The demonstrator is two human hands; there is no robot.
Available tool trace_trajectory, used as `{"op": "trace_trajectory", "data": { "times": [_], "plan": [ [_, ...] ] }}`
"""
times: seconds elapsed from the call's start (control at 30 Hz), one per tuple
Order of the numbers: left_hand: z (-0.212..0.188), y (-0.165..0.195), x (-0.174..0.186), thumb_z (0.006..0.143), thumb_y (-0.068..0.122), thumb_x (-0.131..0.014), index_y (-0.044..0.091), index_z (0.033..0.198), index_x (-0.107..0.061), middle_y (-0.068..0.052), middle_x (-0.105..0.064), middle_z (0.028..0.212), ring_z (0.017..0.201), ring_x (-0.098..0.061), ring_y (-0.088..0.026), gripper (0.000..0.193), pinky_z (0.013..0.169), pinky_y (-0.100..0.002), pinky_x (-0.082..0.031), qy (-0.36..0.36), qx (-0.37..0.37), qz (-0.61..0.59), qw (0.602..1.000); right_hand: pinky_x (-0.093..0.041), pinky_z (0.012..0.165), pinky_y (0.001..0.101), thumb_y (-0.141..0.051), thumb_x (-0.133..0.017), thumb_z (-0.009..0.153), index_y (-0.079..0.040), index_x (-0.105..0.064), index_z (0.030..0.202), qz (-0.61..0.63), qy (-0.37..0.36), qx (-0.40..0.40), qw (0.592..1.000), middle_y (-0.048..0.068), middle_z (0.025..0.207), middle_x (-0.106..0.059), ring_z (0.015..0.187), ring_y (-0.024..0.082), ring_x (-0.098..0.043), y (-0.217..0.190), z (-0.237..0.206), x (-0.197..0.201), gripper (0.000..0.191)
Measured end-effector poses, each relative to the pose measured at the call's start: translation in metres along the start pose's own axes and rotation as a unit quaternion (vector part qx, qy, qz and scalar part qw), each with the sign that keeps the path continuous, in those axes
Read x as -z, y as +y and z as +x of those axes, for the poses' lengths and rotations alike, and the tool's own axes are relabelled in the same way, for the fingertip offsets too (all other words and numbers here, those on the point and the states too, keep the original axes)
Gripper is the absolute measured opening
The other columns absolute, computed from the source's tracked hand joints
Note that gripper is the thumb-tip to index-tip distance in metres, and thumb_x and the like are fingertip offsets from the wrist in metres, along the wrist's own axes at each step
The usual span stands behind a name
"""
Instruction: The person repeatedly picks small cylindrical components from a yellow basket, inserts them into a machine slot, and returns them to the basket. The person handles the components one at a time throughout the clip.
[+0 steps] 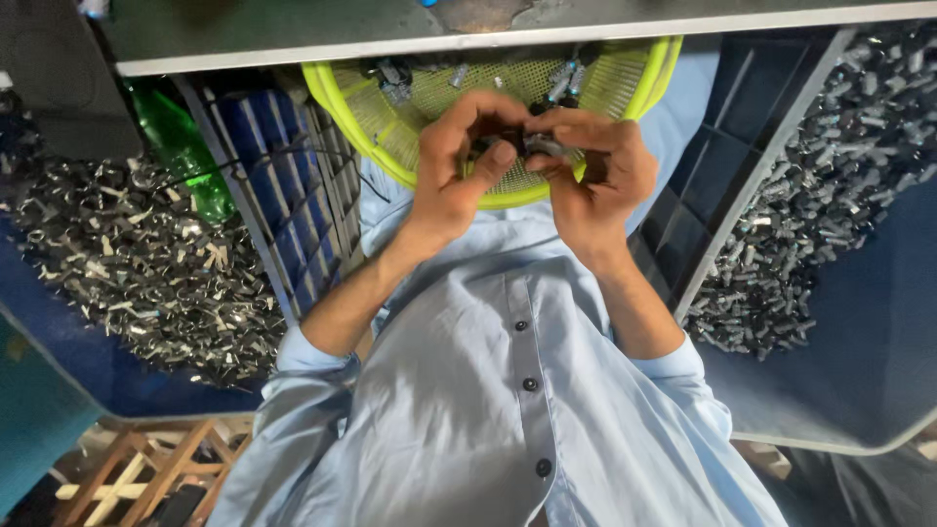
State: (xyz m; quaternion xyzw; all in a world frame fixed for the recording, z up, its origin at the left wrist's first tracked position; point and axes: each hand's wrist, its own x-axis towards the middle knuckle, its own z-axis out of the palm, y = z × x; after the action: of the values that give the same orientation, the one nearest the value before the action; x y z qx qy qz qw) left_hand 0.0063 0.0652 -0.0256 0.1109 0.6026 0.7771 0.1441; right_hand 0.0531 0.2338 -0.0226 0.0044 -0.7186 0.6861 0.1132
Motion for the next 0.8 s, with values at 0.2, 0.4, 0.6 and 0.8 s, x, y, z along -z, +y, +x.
{"op": "trace_trajectory", "data": {
  "times": [0.2, 0.4, 0.6, 0.8],
  "plan": [
    [-0.003, 0.008, 0.011, 0.095, 0.006, -0.078, 0.002, 0.105, -0.065, -0.006, -0.069, 0.09, 0.08, -0.068, -0.013, 0.017, 0.075, -0.027, -0.054, -0.013, -0.023, 0.132, 0.991, -0.063, 0.079, 0.0305, 0.031, -0.058, 0.098, 0.005, -0.052, 0.116, 0.043, 0.042, -0.015, 0.998, 0.024, 0.114, -0.069, 0.106, 0.028, -0.074, 0.004, -0.009, -0.003, 0.032],
    [0.007, 0.029, 0.005, 0.091, -0.001, -0.073, 0.003, 0.102, -0.064, -0.008, -0.063, 0.085, 0.069, -0.06, -0.019, 0.015, 0.065, -0.029, -0.046, -0.023, -0.081, 0.19, 0.978, -0.066, 0.073, 0.0306, 0.032, -0.058, 0.095, 0.005, -0.054, 0.118, -0.023, 0.037, 0.018, 0.999, 0.024, 0.115, -0.069, 0.102, 0.027, -0.074, 0.01, -0.014, -0.004, 0.036],
    [0.002, 0.082, -0.001, 0.088, -0.002, -0.072, 0.006, 0.1, -0.063, -0.007, -0.062, 0.084, 0.07, -0.061, -0.022, 0.017, 0.063, -0.03, -0.046, -0.027, -0.118, 0.206, 0.971, -0.055, 0.067, 0.0289, 0.012, -0.054, 0.099, -0.006, -0.052, 0.115, 0.423, 0.166, -0.256, 0.854, 0.014, 0.098, -0.067, 0.08, 0.022, -0.065, 0.022, -0.006, 0.004, 0.025],
    [-0.002, 0.069, 0.014, 0.082, 0.0, -0.074, 0.004, 0.096, -0.067, -0.009, -0.069, 0.09, 0.077, -0.061, -0.024, 0.016, 0.071, -0.033, -0.047, 0.085, -0.103, 0.359, 0.924, -0.052, 0.07, 0.0291, 0.011, -0.058, 0.097, -0.005, -0.052, 0.116, 0.502, 0.125, -0.314, 0.796, 0.012, 0.096, -0.063, 0.081, 0.02, -0.061, 0.01, 0.018, 0.003, 0.025]
  ]
}}
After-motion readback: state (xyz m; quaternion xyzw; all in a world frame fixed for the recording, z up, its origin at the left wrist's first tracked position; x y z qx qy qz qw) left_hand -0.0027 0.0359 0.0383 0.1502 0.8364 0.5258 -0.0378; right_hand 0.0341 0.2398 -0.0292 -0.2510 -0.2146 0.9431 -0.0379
